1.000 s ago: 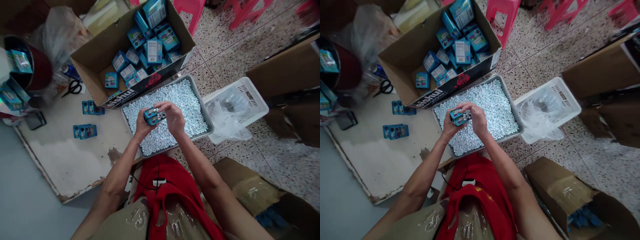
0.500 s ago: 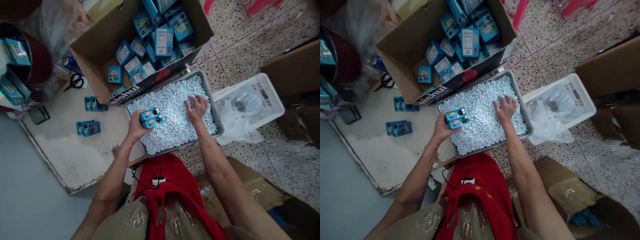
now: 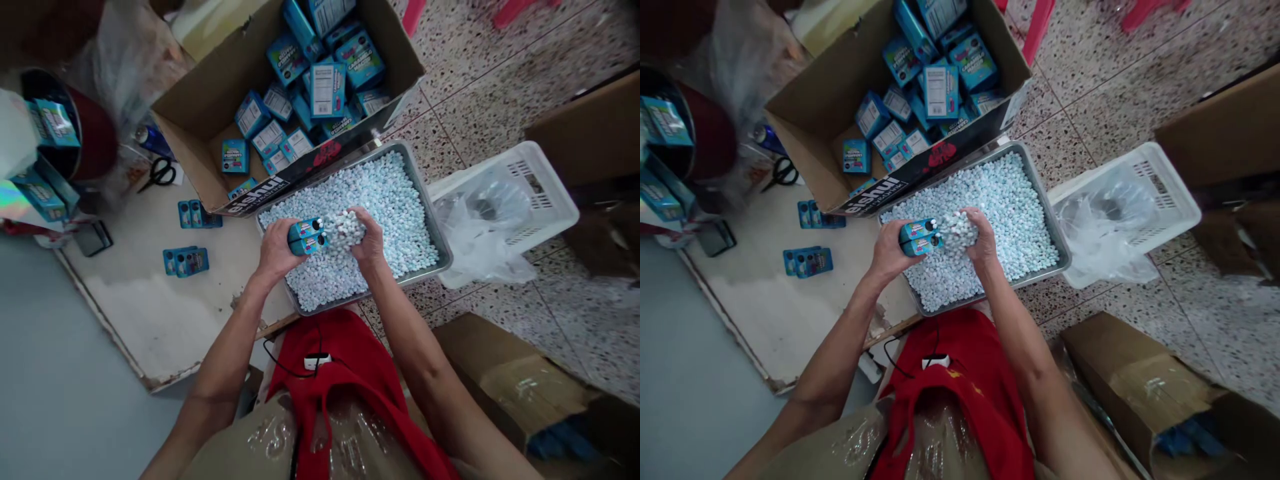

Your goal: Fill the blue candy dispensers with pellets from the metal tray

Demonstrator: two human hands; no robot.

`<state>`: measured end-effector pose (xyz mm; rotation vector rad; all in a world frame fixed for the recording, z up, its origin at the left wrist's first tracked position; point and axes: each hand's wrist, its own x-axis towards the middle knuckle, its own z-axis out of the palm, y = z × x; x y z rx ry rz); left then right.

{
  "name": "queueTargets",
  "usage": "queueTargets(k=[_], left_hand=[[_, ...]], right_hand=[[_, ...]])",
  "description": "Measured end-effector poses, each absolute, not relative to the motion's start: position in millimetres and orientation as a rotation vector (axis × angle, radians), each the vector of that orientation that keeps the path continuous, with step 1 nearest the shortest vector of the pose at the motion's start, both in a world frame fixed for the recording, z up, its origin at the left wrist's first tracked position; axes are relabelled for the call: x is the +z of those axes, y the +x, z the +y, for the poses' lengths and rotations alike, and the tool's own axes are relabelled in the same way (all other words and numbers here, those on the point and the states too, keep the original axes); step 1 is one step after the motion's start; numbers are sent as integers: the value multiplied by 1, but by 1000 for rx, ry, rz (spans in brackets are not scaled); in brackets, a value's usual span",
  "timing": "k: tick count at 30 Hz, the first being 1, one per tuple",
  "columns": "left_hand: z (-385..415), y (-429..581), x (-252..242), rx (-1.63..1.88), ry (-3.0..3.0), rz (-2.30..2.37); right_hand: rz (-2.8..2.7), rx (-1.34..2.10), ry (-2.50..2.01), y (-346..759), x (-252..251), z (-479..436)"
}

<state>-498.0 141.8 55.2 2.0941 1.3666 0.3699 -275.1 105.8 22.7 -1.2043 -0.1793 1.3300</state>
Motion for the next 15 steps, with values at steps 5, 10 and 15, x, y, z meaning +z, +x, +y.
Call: queueTargets(k=[5, 10, 15], left_hand=[[141, -493, 61, 448, 2135, 1285], [136, -480, 47, 639, 2002, 1148], [129, -460, 21, 763, 1845, 987]], right_hand=[[-304, 1214, -939, -306, 77, 110], [-581, 951, -1014, -311, 110, 105], [-759, 874, -1097, -304, 119, 97]])
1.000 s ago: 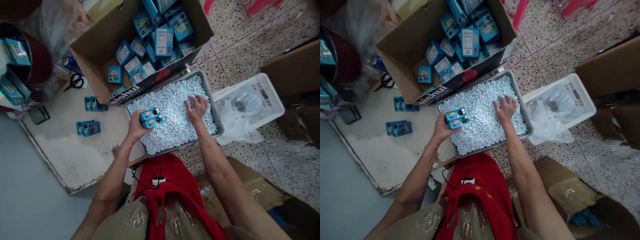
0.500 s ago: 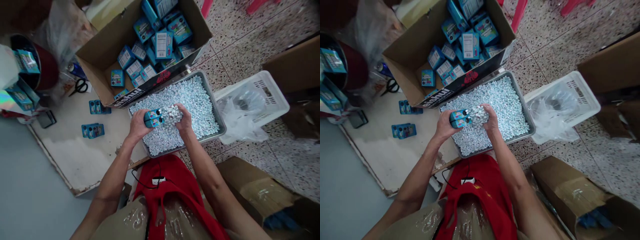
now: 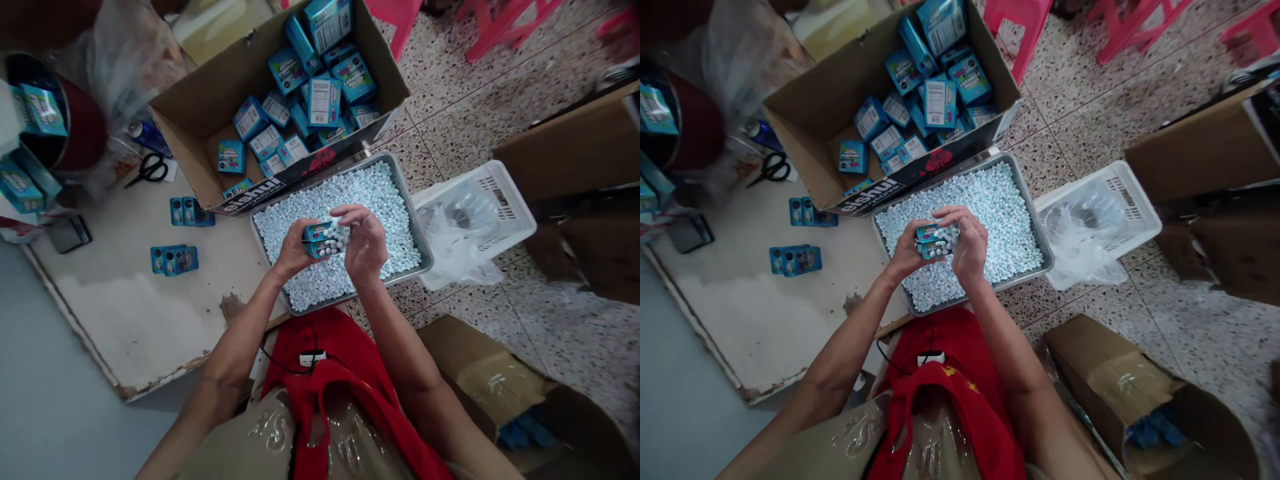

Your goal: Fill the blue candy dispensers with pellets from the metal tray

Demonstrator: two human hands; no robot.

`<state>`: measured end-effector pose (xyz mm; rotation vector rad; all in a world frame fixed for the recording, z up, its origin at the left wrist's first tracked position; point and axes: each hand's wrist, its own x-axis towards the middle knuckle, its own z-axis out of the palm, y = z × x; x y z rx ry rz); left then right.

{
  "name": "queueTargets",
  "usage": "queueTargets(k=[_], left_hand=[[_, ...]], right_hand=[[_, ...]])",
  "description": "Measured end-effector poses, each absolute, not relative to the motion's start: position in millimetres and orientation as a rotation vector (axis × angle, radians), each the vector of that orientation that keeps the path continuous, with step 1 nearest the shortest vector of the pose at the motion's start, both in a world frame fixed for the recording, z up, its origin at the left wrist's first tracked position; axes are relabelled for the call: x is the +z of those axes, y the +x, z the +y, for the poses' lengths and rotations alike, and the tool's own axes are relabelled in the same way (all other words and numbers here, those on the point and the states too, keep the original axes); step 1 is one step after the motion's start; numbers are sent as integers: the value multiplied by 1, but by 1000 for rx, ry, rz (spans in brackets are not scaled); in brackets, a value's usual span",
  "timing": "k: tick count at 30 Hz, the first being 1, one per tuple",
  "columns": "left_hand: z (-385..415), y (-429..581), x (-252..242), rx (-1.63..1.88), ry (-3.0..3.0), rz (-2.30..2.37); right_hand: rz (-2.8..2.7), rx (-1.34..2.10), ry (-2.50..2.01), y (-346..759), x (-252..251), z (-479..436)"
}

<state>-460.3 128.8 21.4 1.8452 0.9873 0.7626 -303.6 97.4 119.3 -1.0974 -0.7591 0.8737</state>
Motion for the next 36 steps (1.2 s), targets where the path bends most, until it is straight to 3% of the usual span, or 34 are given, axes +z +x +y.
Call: queueTargets(k=[9, 18, 23, 27, 30, 36], left_hand=[[141, -456, 13, 757, 1827, 980], [139, -482, 15, 782, 1765, 999], [128, -502, 27, 707, 1813, 1107], [123, -505, 30, 647, 1827, 1161], [121, -501, 33, 642, 1831, 1239], [126, -493, 44, 580, 1961, 1274]], right_hand=[[-870, 969, -1053, -278, 97, 84], [-1329, 581, -1972, -225, -18, 1], [-1482, 381, -2084, -254, -57, 26], [-1211, 348, -2101, -246, -67, 63], [-799, 488, -1991, -238, -58, 78], [-150, 1245, -1210, -262, 11, 78]])
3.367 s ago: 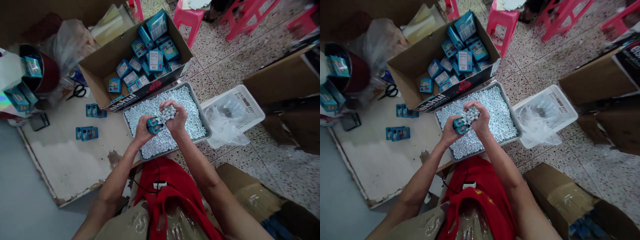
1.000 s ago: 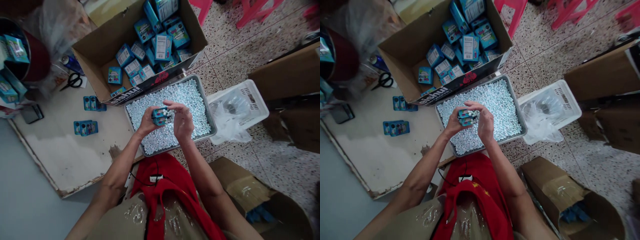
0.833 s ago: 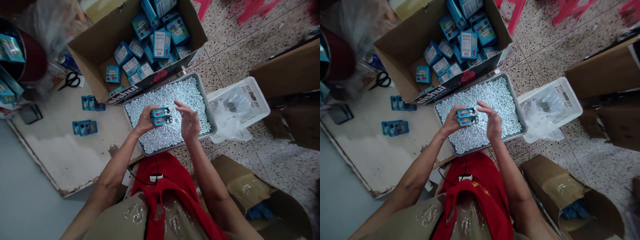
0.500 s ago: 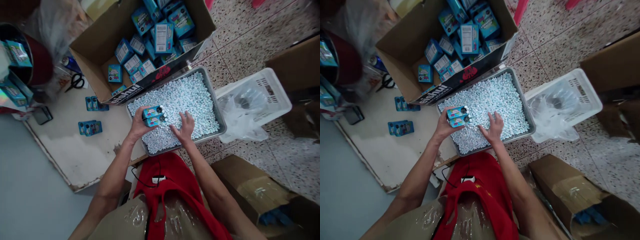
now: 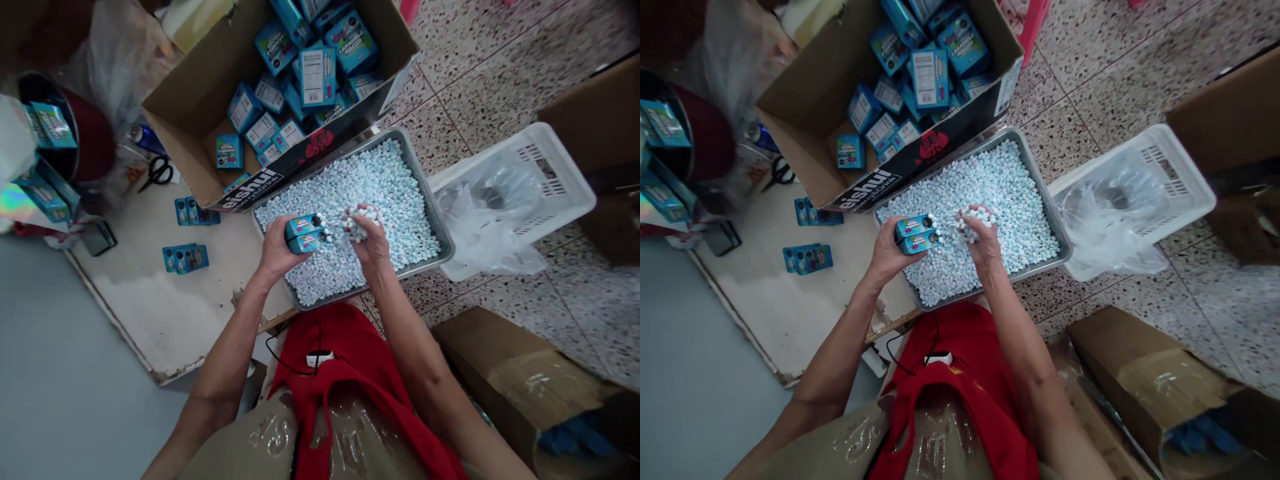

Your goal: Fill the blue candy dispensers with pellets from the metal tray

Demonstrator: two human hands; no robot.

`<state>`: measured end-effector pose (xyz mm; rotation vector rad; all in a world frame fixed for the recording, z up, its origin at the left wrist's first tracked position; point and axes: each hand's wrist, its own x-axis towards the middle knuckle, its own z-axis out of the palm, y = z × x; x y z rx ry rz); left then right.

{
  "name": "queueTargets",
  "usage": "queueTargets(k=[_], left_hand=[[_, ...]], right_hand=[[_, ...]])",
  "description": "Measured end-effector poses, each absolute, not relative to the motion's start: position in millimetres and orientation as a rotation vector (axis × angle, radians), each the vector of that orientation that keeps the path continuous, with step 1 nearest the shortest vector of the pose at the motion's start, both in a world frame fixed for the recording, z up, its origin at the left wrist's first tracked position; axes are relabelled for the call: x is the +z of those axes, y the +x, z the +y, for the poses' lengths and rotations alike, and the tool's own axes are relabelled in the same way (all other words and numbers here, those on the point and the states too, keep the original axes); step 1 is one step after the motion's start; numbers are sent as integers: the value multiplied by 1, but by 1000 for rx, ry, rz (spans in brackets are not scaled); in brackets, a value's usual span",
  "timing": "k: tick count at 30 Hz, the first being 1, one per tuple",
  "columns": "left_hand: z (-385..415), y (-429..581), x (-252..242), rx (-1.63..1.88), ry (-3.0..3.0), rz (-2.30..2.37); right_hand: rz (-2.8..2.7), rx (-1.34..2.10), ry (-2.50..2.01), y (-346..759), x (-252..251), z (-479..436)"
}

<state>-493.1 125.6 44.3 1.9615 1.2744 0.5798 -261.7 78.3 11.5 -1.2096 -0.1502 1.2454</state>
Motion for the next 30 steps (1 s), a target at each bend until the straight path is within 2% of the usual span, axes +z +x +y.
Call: queueTargets(k=[3, 6, 12, 16, 23, 30], left_hand=[[129, -489, 49, 556, 1995, 1266], [129, -479, 53, 553, 1994, 1228], [126, -454, 53, 643, 1981, 1063], [133, -459, 35, 711, 1928, 968], [142, -471, 10, 848, 1623, 959], [135, -484, 7, 758, 1481, 820]], right_hand=[[-260, 1230, -1012, -278, 54, 82], [-500, 1081, -1009, -292, 88, 88], [-763, 790, -1113, -297, 118, 82], [-707, 815, -1176, -269, 100, 75], [-485, 1002, -1527, -240, 20, 54], [-1028, 639, -1743, -231, -1, 89]])
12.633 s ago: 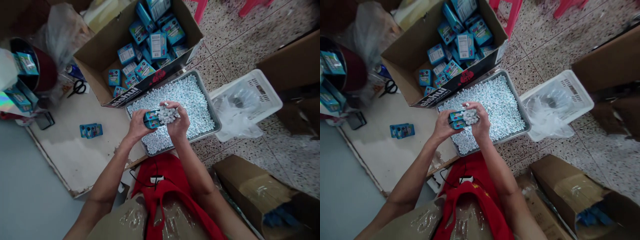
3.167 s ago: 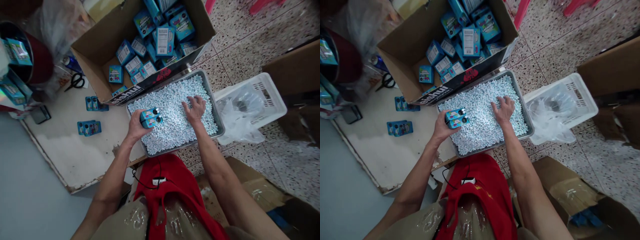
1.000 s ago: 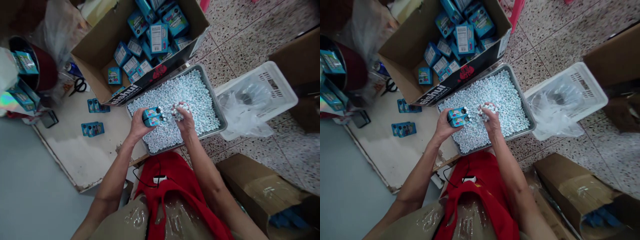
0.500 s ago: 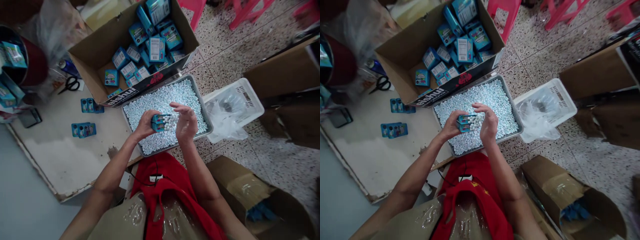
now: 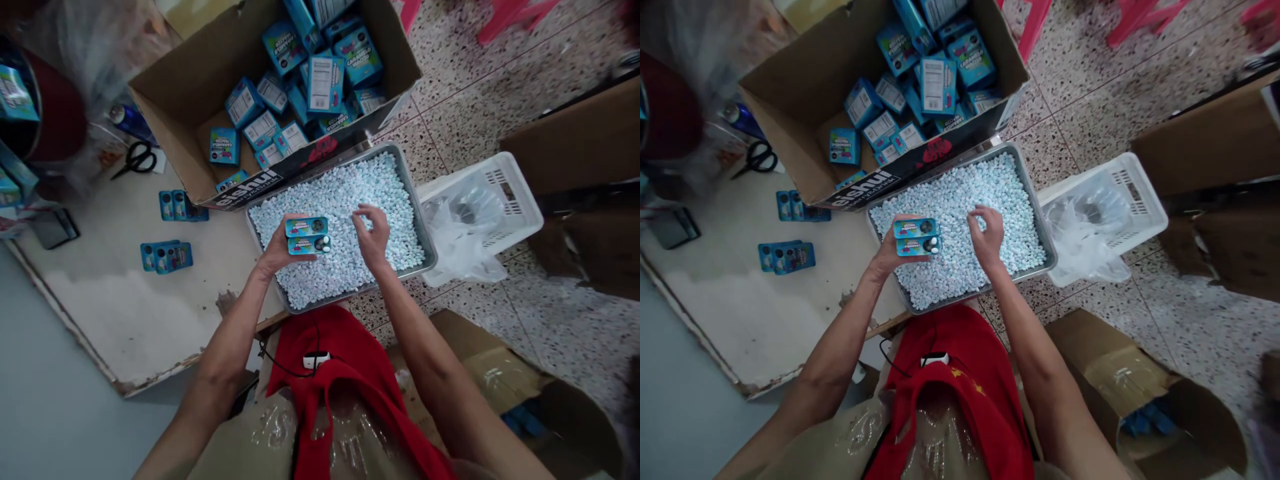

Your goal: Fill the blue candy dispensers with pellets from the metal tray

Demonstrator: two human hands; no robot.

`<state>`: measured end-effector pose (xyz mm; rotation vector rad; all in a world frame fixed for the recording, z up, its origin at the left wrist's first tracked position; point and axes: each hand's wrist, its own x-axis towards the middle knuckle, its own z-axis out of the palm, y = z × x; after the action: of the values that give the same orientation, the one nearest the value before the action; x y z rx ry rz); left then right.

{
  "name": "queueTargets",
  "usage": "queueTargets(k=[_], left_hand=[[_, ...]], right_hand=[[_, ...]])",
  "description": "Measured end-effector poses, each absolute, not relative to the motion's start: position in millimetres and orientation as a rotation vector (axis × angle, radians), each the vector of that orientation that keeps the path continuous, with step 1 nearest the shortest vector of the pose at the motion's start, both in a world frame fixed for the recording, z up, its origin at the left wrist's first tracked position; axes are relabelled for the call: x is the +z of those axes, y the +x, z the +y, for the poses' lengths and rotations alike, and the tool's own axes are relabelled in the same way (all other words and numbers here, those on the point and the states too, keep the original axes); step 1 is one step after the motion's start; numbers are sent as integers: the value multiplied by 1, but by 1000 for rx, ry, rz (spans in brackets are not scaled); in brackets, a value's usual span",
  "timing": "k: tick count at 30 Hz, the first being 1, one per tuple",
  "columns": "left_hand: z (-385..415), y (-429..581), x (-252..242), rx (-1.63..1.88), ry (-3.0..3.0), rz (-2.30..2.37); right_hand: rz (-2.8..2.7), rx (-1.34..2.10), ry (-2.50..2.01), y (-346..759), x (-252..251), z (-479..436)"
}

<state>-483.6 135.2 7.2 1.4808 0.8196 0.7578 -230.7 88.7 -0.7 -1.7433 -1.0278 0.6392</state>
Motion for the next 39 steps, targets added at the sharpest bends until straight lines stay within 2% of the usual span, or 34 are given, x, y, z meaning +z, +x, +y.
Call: queueTargets(k=[6, 12, 15, 18, 20, 23, 30, 34, 39], left_hand=[[120, -506, 13, 638, 1248, 869], [119, -519, 26, 671, 1478, 1007], [124, -527, 34, 644, 1769, 1192], [128, -528, 42, 576, 1969, 1292], [129, -524, 47, 549, 2019, 1295], [129, -509, 53, 501, 2077, 1263], [123, -482, 51, 594, 2021, 1170], [126, -477, 29, 813, 1724, 1000], [131, -462, 11, 862, 1374, 769]], right_hand=[[-1374, 595, -1790, -251, -26, 148], [-1214, 614, -1863, -279, -33, 115], [-846, 849, -1742, -280, -27, 105], [-493, 1258, -1398, -283, -8, 102], [-423, 1366, -1173, -289, 11, 101], [-533, 1248, -1021, -302, 46, 99], [-743, 1000, -1065, -311, 104, 85], [-646, 930, -1114, -275, 96, 75], [-370, 1088, -1377, -239, 55, 63]])
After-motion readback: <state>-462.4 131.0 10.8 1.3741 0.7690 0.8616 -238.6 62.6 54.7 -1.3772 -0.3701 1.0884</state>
